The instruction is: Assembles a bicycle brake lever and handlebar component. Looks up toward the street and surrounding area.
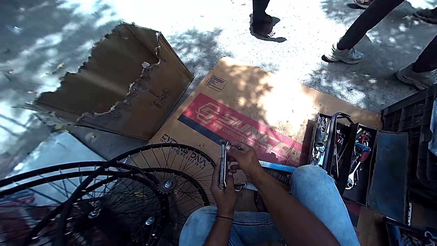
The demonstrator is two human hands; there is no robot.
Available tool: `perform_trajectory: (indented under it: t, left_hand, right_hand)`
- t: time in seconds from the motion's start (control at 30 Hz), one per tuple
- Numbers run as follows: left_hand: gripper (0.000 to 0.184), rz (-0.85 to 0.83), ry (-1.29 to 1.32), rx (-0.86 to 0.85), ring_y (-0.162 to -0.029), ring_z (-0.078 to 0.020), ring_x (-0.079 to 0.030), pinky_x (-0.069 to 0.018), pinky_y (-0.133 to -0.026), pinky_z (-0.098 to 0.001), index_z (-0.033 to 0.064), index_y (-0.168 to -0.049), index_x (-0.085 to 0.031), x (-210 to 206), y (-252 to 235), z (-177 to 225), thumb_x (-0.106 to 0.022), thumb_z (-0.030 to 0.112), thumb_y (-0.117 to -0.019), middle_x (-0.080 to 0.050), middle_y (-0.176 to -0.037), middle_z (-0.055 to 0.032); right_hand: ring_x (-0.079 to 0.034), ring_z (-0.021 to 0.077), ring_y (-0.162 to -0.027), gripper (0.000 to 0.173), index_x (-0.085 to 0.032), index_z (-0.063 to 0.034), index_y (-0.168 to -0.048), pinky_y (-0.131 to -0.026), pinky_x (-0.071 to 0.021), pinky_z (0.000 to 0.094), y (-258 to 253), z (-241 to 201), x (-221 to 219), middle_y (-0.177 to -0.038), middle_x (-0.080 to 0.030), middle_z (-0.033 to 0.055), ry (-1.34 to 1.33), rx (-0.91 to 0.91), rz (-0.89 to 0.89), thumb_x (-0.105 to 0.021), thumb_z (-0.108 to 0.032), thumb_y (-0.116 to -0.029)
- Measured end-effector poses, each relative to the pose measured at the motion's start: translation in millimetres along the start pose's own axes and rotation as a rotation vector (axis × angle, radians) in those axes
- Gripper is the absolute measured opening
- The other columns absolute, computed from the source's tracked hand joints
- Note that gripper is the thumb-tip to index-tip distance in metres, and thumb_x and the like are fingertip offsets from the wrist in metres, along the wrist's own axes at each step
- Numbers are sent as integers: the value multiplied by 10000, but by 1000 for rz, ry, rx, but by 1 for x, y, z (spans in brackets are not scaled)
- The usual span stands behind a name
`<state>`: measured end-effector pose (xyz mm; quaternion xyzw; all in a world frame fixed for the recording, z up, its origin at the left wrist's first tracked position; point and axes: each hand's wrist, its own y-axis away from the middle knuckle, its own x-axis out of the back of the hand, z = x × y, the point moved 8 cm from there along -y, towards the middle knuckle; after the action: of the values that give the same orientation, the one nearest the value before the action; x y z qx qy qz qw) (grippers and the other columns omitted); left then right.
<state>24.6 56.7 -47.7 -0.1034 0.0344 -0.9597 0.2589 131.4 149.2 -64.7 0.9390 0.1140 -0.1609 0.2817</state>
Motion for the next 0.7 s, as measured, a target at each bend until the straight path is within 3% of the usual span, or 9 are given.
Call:
perform_trajectory:
  t: [0.07, 0.13, 0.27, 0.3, 0.4, 0.5, 0.7]
  left_hand:
    - [541, -5, 2, 2, -873, -84, -690, -585, -776, -218, -31, -1484, -476, -2, 0, 0, -551, 55, -955, -712, -1091, -67]
    - [534, 4, -7, 8, -895, -67, -683, -576, -777, -201, -26, -1481, -484, -2, 2, 1, -554, 50, -956, -702, -1155, -66]
    - [529, 8, -47, 13, -1174, -85, -649, -545, -975, -242, -7, -1489, -490, 1, 8, -7, -581, 116, -983, -617, -1418, -93]
    - [526, 6, -52, 7, -1196, -88, -641, -539, -997, -248, -12, -1488, -487, 1, 10, -7, -583, 131, -992, -608, -1430, -99]
    - [533, 6, -63, 49, -1168, -84, -648, -545, -980, -248, 5, -1502, -471, -1, 6, -9, -582, 155, -1003, -616, -1410, -89]
    - [565, 0, -47, 163, -1153, -115, -650, -555, -968, -294, 46, -1541, -426, -1, 7, -15, -590, 164, -1014, -602, -1409, -98]
    - [499, -24, -47, 133, -1161, -103, -647, -539, -984, -274, 22, -1474, -510, -5, -1, -14, -592, 116, -990, -641, -1363, -93]
  right_hand:
    - [-710, 218, -775, 573, -605, -117, -1396, -614, -585, 357, 0, 0, 2, -1073, -740, 145, 21, 35, 28, -817, -314, -901]
    - [-724, 233, -856, 605, -611, -125, -1409, -675, -613, 400, 2, -1, 1, -1145, -728, 137, 68, 35, 46, -831, -332, -885]
    - [-744, 228, -939, 577, -600, -128, -1439, -818, -629, 468, 8, 3, -4, -1188, -730, 120, 198, 79, 81, -747, -392, -947]
    - [-745, 223, -943, 570, -610, -122, -1427, -823, -632, 466, 9, 5, -4, -1192, -730, 117, 206, 87, 87, -749, -394, -945]
    - [-746, 220, -938, 570, -629, -131, -1406, -814, -627, 456, 6, 4, -1, -1167, -746, 107, 193, 65, 101, -782, -385, -920]
    - [-730, 274, -818, 567, -615, -131, -1382, -689, -619, 483, -2, 9, 0, -1082, -733, 161, 184, 7, 105, -790, -392, -910]
    - [-727, 260, -953, 523, -593, -150, -1424, -833, -597, 522, -2, -1, 2, -1148, -732, 136, 300, 60, 155, -692, -406, -980]
